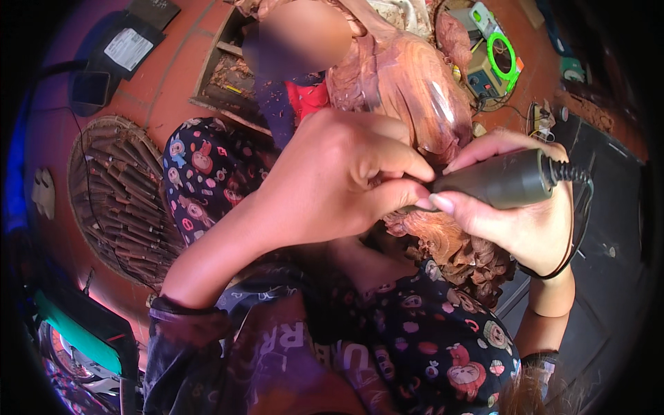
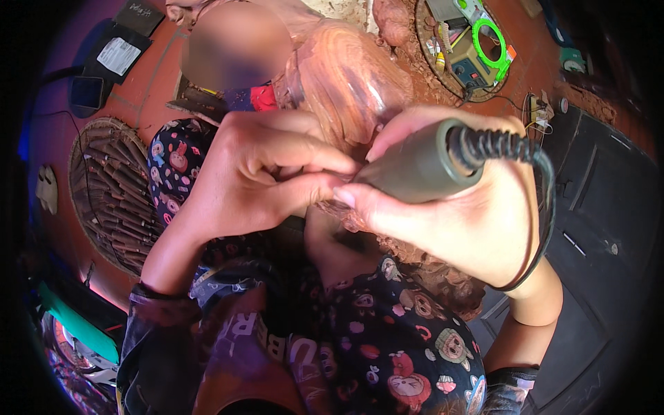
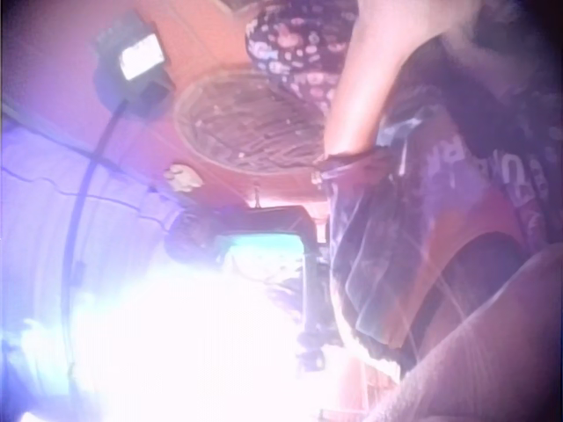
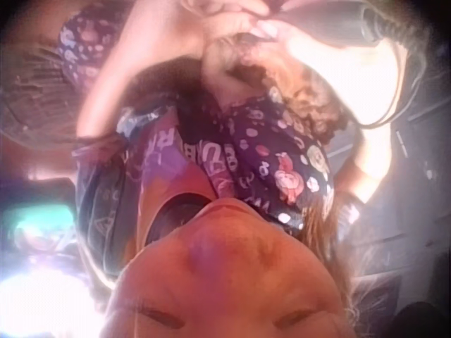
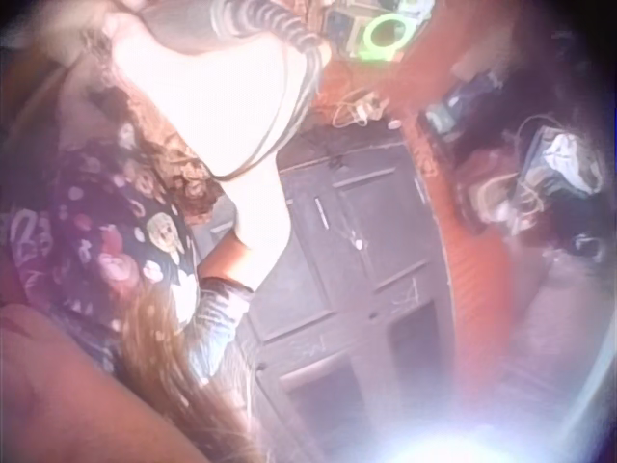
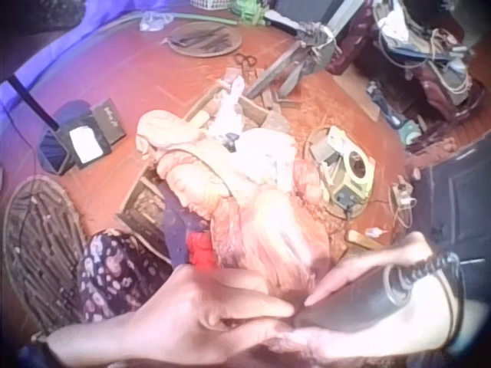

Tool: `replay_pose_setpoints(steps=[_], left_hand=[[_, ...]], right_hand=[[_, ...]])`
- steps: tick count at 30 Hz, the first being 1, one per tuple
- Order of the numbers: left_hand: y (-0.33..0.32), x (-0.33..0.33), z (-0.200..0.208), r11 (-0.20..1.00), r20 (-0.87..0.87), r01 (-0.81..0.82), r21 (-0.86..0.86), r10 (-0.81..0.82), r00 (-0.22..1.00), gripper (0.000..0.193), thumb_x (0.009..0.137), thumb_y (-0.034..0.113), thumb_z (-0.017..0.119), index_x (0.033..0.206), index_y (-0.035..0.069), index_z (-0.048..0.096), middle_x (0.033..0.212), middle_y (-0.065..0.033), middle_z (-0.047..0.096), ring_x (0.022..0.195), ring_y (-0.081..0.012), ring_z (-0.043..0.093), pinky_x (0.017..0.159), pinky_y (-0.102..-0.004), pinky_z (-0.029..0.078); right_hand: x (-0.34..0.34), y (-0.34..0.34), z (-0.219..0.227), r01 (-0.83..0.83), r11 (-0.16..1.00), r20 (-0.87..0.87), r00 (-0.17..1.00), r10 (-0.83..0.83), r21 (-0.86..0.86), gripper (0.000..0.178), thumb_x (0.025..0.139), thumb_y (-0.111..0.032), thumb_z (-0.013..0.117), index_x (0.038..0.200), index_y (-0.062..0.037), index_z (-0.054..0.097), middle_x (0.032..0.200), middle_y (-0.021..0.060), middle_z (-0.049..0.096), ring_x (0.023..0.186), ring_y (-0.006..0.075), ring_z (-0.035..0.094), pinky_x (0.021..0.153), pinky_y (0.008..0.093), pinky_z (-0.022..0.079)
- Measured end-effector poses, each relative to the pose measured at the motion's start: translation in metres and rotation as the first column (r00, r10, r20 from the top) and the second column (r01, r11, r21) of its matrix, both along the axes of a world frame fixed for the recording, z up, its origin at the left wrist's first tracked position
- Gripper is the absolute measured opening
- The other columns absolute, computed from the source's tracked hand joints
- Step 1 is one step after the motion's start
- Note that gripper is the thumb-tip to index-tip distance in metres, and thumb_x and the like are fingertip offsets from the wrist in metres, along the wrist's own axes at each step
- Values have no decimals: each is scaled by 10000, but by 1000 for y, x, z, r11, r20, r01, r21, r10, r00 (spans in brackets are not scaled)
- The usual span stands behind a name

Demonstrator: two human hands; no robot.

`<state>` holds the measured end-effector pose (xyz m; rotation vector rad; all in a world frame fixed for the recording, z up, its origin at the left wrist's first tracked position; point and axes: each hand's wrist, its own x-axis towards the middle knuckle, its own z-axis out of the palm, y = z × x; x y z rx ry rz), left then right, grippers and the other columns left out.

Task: The person carves a wooden sculpture of a seated figure using a rotary tool and a chisel with a mallet. They alternate between power carving and manual chiseling to refine details on the figure's torso and base.

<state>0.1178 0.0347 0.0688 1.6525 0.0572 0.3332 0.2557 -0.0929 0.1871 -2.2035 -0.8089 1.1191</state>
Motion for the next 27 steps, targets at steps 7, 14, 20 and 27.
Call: replay_pose_setpoints(steps=[7, 14, 20, 27], left_hand=[[7, 1, 0, 997, 6, -61, -40, 61, 998, 169, 738, -7, 758, 903, 31, 758, 640, -5, 571, 554, -78, 487, 514, -251, 380], [0, 0, -3, 994, 39, -92, 50, 90, 995, 190, 721, -16, 731, 903, 33, 759, 634, -7, 570, 549, -63, 500, 503, -254, 385], [0, 0, -1, 995, 30, -89, 42, 88, 996, 189, 730, 2, 745, 918, 18, 758, 630, -1, 565, 532, -40, 451, 487, -233, 354], [2, -1, -1, 988, -73, -117, -101, 110, 991, 201, 732, 16, 747, 931, 31, 760, 637, 23, 558, 533, -25, 419, 486, -228, 336]], right_hand=[[6, 8, -4, -122, 992, 87, 989, 118, 38, 198, 718, -68, 825, 851, -6, 692, 769, 40, 694, 687, 96, 639, 642, 229, 507], [4, 12, -1, -77, 996, -1, 997, 77, -42, 201, 737, -45, 813, 866, 17, 671, 738, 48, 684, 637, 88, 642, 597, 217, 510], [6, 12, -2, -181, 983, 93, 979, 181, -4, 178, 757, -27, 795, 871, 16, 666, 718, 45, 678, 612, 94, 641, 552, 212, 496], [1, 16, -4, -48, 997, -4, 999, 49, 62, 159, 776, -24, 788, 861, 14, 660, 703, 53, 672, 599, 99, 638, 543, 222, 495]])
